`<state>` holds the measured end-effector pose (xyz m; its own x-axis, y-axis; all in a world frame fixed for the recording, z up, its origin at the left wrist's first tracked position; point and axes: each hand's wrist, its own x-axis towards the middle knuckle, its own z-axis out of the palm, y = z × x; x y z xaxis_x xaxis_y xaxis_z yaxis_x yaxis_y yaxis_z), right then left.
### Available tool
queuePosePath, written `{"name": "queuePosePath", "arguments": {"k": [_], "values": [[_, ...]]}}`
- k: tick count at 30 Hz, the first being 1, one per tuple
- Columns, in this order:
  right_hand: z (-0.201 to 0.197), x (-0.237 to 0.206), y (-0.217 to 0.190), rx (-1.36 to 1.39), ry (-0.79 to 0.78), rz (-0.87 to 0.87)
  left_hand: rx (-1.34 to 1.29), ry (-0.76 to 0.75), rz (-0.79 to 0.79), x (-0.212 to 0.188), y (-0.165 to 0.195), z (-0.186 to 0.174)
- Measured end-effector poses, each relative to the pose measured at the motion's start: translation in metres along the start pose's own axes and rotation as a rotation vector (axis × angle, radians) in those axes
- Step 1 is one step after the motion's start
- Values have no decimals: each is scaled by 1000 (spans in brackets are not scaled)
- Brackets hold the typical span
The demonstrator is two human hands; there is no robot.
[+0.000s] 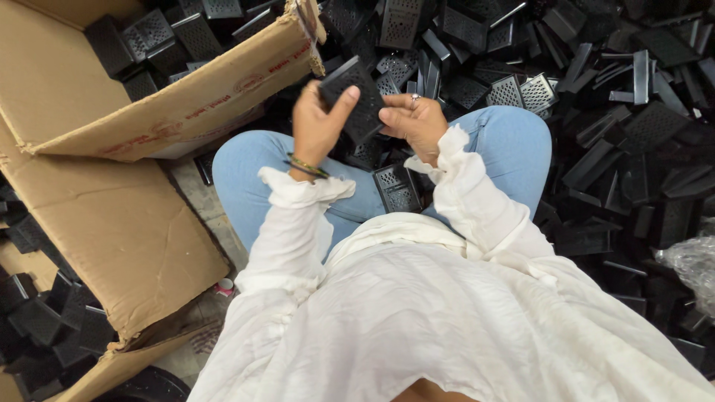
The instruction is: The person sits on the floor surrounded by black plastic parts and repeatedly picks them up, turns them over, and places them into a cardboard box. The person handles the parts one at a time, inspecting them before placing them in the box.
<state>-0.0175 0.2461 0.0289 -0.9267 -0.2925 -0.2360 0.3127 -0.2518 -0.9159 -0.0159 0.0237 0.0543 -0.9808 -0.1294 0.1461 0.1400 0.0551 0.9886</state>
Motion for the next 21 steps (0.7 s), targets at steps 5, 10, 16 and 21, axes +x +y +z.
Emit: {"name": "queuePosePath", "arguments": {"k": [5, 10, 16, 21], "values": [[-20, 37, -27, -763, 242, -327, -242, 350, 7, 65, 31, -51], [9, 61, -22, -1664, 153, 175, -837, 67, -121, 99, 44, -73], [-13, 60, 6, -1505, 170, 86, -246, -11, -93, 20, -30, -28], [-54, 62, 15, -618, 126, -199, 641, 28, 195, 3, -80, -23]]}}
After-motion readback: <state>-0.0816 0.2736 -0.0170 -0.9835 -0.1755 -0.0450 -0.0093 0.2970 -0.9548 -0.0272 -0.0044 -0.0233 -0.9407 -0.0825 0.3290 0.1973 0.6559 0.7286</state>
